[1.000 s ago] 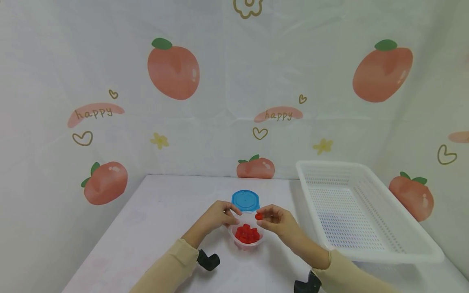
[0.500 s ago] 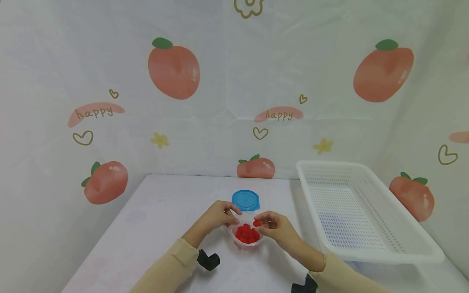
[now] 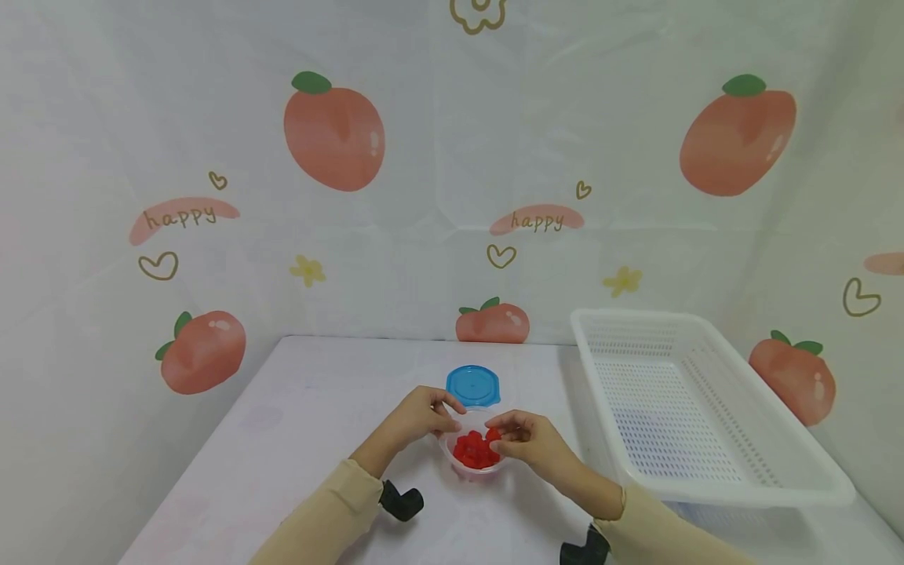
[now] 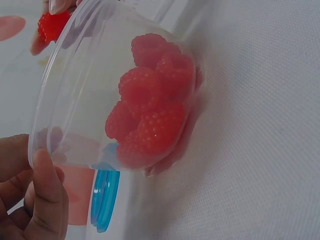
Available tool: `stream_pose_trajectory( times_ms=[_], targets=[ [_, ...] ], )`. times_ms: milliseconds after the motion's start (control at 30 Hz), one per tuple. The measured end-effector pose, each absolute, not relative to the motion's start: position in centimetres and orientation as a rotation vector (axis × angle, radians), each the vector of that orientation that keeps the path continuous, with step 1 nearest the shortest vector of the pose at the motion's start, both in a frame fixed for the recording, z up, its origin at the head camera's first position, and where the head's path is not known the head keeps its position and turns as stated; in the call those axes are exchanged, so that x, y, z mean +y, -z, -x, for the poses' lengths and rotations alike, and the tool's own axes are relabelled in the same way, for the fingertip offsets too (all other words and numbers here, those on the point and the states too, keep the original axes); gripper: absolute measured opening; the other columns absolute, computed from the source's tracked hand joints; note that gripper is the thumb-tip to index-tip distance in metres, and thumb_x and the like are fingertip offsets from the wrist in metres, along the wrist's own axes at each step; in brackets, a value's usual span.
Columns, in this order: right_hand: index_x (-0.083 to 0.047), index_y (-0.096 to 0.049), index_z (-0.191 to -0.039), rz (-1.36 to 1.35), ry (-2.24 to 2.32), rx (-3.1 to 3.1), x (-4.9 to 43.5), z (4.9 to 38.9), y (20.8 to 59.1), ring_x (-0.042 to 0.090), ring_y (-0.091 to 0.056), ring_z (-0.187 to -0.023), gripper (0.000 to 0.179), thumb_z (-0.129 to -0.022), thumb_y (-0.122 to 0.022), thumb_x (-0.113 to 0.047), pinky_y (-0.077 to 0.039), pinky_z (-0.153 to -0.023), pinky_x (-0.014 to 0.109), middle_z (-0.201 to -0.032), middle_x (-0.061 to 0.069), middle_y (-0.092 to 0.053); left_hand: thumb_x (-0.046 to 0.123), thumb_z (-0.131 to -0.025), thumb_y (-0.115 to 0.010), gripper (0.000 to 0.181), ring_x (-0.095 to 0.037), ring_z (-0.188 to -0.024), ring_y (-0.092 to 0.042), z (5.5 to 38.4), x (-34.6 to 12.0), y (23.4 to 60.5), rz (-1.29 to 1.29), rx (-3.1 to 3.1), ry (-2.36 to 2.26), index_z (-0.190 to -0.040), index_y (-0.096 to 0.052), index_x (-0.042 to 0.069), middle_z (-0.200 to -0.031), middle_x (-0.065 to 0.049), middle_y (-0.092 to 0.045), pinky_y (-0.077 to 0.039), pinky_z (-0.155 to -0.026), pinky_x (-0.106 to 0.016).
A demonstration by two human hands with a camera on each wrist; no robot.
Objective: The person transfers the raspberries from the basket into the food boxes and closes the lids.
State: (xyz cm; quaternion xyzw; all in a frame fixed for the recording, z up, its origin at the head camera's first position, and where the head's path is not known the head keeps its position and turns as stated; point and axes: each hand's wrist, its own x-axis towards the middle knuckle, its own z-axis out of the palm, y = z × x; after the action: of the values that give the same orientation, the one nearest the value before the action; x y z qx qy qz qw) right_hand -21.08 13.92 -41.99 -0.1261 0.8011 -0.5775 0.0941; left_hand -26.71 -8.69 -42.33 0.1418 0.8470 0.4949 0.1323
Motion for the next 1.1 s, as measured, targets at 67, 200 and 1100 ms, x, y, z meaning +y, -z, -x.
stream_pose_trajectory(
  times_ms=[67, 200, 1100],
  targets=[
    [0.003, -0.064, -0.114, 0.373, 1.71, 2.371, 13.9, 21.07, 41.92, 0.015, -0.062, -0.082, 0.034, -0.084, -0.073, -0.011, -0.058, -0.076, 0.028, -0.102, 0.013, -0.068, 0.012, -0.082, -0.076, 0.02, -0.013, -0.058, -0.056, 26.72, -8.68, 42.33, -0.414, 2.456, -1.437, -0.1, -0.071, 0.007, -0.067, -0.002, -0.058, -0.054, -0.061, -0.025],
    [0.003, -0.063, -0.115, 0.375, 1.708, 2.362, 13.89, 21.05, 41.81, 0.014, -0.061, -0.083, 0.035, -0.084, -0.073, -0.011, -0.057, -0.076, 0.027, -0.101, 0.013, -0.067, 0.012, -0.081, -0.076, 0.02, -0.013, -0.058, -0.056, 26.73, -8.69, 42.32, -0.416, 2.453, -1.445, -0.1, -0.071, 0.007, -0.067, -0.002, -0.058, -0.054, -0.061, -0.025],
    [0.008, -0.06, -0.117, 0.398, 1.73, 2.321, 14.04, 21.07, 41.93, 0.014, -0.06, -0.083, 0.035, -0.087, -0.069, -0.006, -0.057, -0.075, 0.024, -0.106, 0.023, -0.063, 0.012, -0.081, -0.076, 0.021, -0.013, -0.055, -0.055, 26.53, -8.5, 42.12, -0.397, 2.456, -1.445, -0.101, -0.071, 0.005, -0.067, -0.003, -0.057, -0.054, -0.061, -0.025]
  ],
)
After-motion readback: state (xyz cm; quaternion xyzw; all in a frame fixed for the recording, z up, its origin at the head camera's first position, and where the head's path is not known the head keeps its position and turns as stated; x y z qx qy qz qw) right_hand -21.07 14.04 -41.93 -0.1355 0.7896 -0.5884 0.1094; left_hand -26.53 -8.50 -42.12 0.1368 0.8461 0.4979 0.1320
